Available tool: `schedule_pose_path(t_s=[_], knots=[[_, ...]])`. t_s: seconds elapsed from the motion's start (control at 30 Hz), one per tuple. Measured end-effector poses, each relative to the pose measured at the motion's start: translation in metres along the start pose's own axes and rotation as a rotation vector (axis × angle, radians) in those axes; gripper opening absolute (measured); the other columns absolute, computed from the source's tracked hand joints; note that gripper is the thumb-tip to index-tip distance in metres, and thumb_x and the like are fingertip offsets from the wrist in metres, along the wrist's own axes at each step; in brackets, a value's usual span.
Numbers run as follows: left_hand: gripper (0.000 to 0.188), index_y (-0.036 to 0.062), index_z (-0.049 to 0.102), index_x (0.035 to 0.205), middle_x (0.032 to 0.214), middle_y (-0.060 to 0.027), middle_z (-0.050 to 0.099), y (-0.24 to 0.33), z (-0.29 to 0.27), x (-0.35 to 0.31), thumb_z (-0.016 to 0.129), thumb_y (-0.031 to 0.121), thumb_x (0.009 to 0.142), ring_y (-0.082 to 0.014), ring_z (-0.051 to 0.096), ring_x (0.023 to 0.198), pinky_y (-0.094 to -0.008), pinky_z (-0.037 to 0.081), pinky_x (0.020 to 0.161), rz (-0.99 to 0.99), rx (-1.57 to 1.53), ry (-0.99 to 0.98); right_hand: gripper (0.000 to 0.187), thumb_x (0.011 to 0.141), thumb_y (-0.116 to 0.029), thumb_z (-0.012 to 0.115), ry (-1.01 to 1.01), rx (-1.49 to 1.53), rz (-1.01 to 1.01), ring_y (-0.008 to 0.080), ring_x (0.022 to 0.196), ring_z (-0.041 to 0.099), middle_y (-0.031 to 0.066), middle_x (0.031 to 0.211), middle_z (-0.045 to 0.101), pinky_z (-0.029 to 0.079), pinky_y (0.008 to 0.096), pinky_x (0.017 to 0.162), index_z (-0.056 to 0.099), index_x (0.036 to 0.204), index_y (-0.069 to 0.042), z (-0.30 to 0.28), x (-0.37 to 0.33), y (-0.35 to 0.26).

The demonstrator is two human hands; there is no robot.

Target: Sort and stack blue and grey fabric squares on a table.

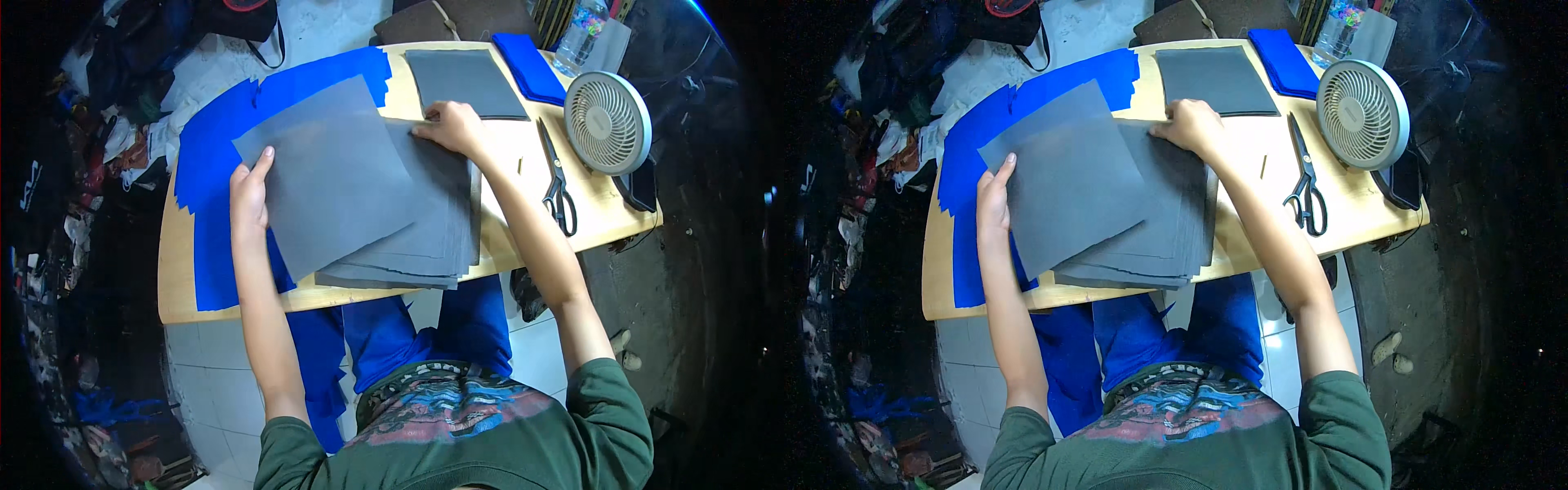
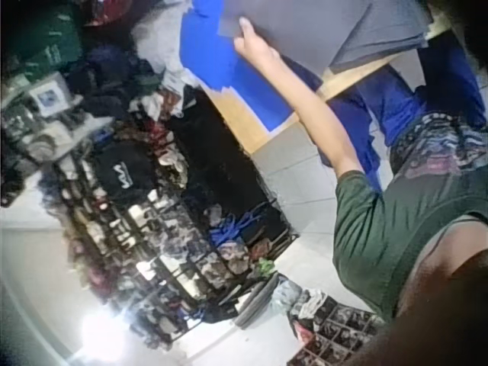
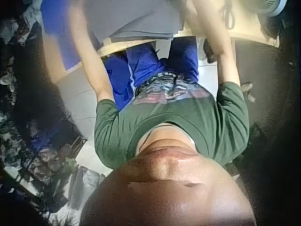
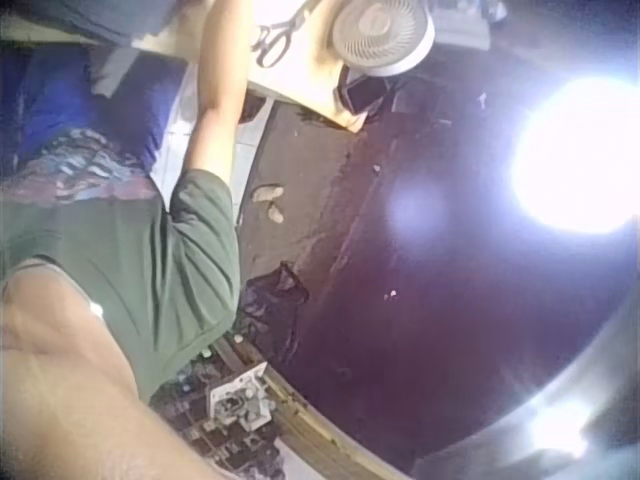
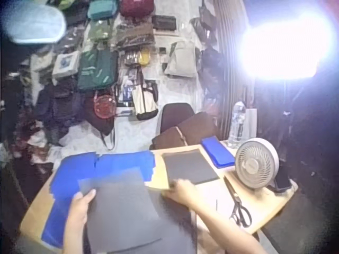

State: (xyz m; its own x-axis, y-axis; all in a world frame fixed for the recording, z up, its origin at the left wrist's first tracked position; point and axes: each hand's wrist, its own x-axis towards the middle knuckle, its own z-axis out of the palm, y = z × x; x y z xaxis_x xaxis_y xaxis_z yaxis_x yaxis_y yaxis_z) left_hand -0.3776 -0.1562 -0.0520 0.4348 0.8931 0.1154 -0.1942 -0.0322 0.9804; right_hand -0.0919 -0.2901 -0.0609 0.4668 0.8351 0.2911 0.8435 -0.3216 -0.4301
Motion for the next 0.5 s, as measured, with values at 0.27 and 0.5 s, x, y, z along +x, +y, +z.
schedule_pose_path(t_s=[0.27,0.5], knots=[[0.029,-0.0015,0.055,0.105,0.099,-0.0106,0.061,-0.008,-0.027,-0.013,0.059,0.018,0.084,-0.0177,0.059,0.085,-0.0293,0.046,0.077,-0.048,-0.009,0.022,0.019,0.070,-0.017,0.069,-0.008,0.213,-0.095,0.0202,0.070,0.064,0.0098,0.074,0.065,0.049,0.0298,0.067,0.066,0.085,-0.006,-0.014,0.001,-0.012],[0.029,-0.0021,0.055,0.106,0.100,-0.0110,0.061,0.004,-0.036,-0.015,0.058,0.017,0.084,-0.0180,0.059,0.089,-0.0291,0.046,0.077,-0.044,-0.040,0.044,0.017,0.077,-0.019,0.065,0.266,0.301,-0.307,0.0188,0.068,0.062,0.0097,0.077,0.064,0.048,0.0278,0.064,0.063,0.090,-0.009,-0.046,-0.003,-0.021]])
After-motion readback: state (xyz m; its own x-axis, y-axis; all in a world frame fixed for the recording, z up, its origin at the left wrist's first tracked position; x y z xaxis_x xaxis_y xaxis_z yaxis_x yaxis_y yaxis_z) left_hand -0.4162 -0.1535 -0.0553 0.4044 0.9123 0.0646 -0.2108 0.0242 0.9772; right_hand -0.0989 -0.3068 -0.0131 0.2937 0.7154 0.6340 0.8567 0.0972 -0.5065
